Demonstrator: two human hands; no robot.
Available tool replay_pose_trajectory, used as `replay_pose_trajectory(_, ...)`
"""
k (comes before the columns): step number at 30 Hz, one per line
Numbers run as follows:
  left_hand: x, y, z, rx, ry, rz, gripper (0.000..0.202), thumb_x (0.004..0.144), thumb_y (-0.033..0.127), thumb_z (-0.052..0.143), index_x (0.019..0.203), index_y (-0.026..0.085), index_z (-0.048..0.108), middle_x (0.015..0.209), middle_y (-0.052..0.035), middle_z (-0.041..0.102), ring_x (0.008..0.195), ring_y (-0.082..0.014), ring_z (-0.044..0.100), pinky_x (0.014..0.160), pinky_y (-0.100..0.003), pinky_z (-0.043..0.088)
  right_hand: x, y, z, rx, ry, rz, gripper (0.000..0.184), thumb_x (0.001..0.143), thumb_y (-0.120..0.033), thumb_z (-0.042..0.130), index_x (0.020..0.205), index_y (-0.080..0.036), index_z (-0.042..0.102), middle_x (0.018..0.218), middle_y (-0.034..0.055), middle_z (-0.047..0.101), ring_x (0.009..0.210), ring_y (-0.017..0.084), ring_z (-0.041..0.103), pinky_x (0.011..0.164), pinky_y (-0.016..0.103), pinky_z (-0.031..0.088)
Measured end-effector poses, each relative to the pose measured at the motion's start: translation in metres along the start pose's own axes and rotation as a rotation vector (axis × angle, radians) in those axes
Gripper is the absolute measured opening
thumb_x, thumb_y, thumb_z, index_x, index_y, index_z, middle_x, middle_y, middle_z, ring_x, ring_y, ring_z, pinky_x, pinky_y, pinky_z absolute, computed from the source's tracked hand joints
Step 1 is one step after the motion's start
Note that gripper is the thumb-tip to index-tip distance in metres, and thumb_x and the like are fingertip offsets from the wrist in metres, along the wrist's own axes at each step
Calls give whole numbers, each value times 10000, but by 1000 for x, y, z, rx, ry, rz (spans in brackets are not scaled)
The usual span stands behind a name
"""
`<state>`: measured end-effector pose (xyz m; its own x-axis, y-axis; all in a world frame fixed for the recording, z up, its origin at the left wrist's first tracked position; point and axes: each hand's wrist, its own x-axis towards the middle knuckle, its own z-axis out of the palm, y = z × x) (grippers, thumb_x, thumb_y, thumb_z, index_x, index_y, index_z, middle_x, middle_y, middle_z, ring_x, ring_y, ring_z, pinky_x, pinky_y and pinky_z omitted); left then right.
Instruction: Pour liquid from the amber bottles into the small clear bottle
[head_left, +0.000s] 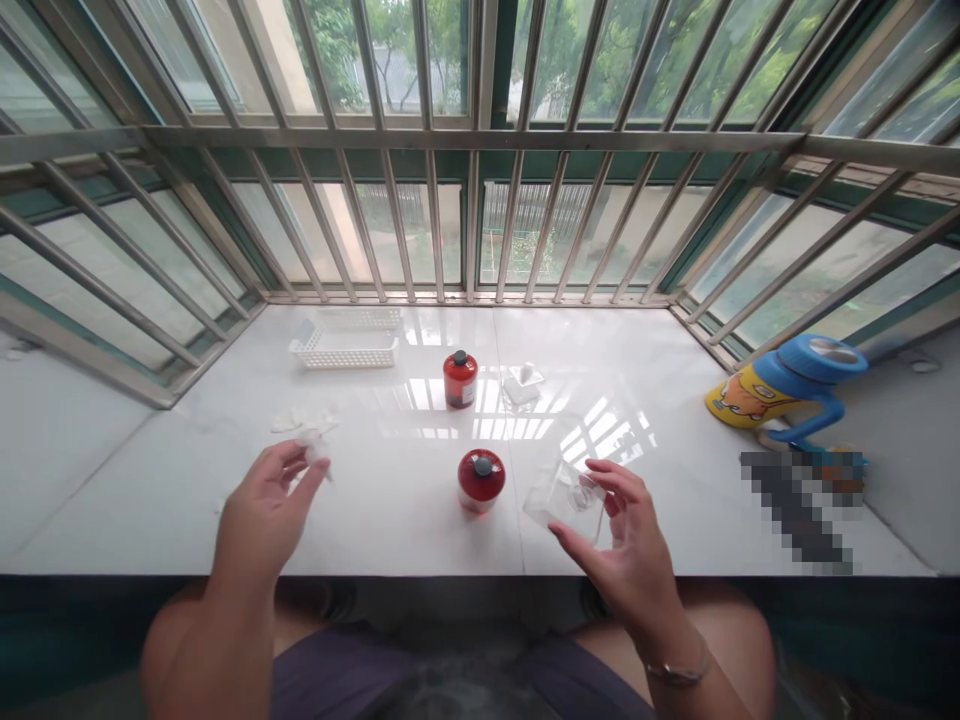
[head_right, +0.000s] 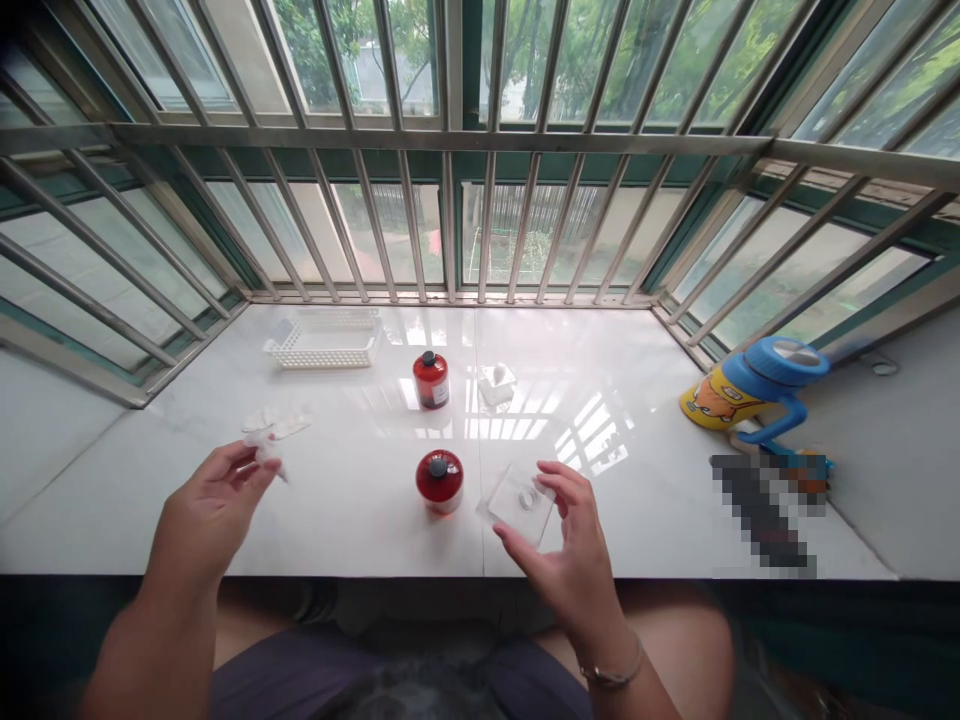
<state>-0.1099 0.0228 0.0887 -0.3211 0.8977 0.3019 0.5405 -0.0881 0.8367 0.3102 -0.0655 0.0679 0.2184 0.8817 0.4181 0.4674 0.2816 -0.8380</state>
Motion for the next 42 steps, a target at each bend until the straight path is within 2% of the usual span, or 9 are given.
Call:
replay_pose_trajectory(2, -15, 28, 13, -297, -36, -43, 419, 877, 457, 857, 1204, 223, 741, 1254, -82, 768, 1112, -255, 751, 1003, -379, 631, -6, -18, 1, 20, -15, -40, 641, 864, -375, 899, 1395, -312, 545, 1484, 170, 561, 1408, 379, 586, 1126, 640, 568)
replay_pose_trajectory(6, -43, 85, 30, -617, -73, -72, 397, 828, 379, 933, 1170, 239, 790, 1129, -66, 784, 1059, -261, 766, 938, -381, 666, -15, -54, 8, -72, -118, -139, 703, 833, -368, 928, 1423, -327, 547, 1449, 166, 601, 1361, 403, 632, 1072, 630, 617)
replay_pose_trajectory(10, -68, 129, 31, -763, -151, 25, 248, 864, 384, 907, 1059, 268, 807, 1100, -48, 745, 1056, -266, 756, 993, -440, 670, -19, -79, 19, -77, -188, -198, 742, 818, -347, 941, 1421, -344, 509, 1402, 159, 624, 1275, 390, 690, 997, 584, 670)
replay_pose_trajectory(13, -85, 146, 28, -735, -236, 24, 254, 868, 439, 897, 1027, 264, 805, 1104, -75, 711, 1112, -306, 737, 986, -459, 676, -20, -86, 26, -56, -225, -200, 751, 818, -330, 944, 1414, -342, 487, 1389, 153, 624, 1274, 372, 695, 999, 546, 678)
replay_pose_trajectory(18, -98, 153, 30, -624, -353, 56, 294, 846, 465, 913, 1056, 277, 831, 1114, -114, 706, 1103, -344, 743, 837, -421, 692, -22, -84, 32, -58, -253, -194, 747, 828, -325, 940, 1415, -324, 478, 1404, 146, 610, 1303, 354, 685, 1057, 522, 658)
replay_pose_trajectory(25, -95, 147, 41, -654, -507, 97, 220, 885, 382, 892, 1059, 264, 827, 1078, -100, 727, 1051, -291, 752, 811, -341, 662, -23, -84, 34, -56, -255, -183, 741, 825, -300, 931, 1415, -331, 483, 1412, 137, 617, 1306, 354, 683, 1070, 526, 649)
replay_pose_trajectory(31, -93, 141, 36, -602, -526, 117, 215, 903, 285, 870, 1111, 266, 821, 1106, -85, 715, 1068, -256, 735, 836, -284, 640, -24, -82, 36, -68, -258, -191, 720, 832, -273, 916, 1407, -314, 485, 1399, 142, 616, 1298, 348, 682, 1060, 513, 650)
replay_pose_trajectory(40, -96, 137, 33, -554, -525, 179, 269, 916, 201, 843, 1170, 279, 801, 1177, -81, 710, 1159, -266, 720, 899, -288, 628, -25, -78, 41, -55, -276, -204, 702, 855, -222, 886, 1420, -263, 471, 1428, 158, 575, 1345, 327, 635, 1122, 484, 604)
replay_pose_trajectory(42, -95, 134, 34, -525, -561, 182, 273, 921, 199, 839, 1176, 287, 798, 1182, -78, 715, 1172, -264, 711, 919, -296, 621, -25, -79, 41, -59, -271, -213, 673, 866, -210, 863, 1416, -258, 478, 1417, 156, 580, 1335, 323, 642, 1111, 474, 611)
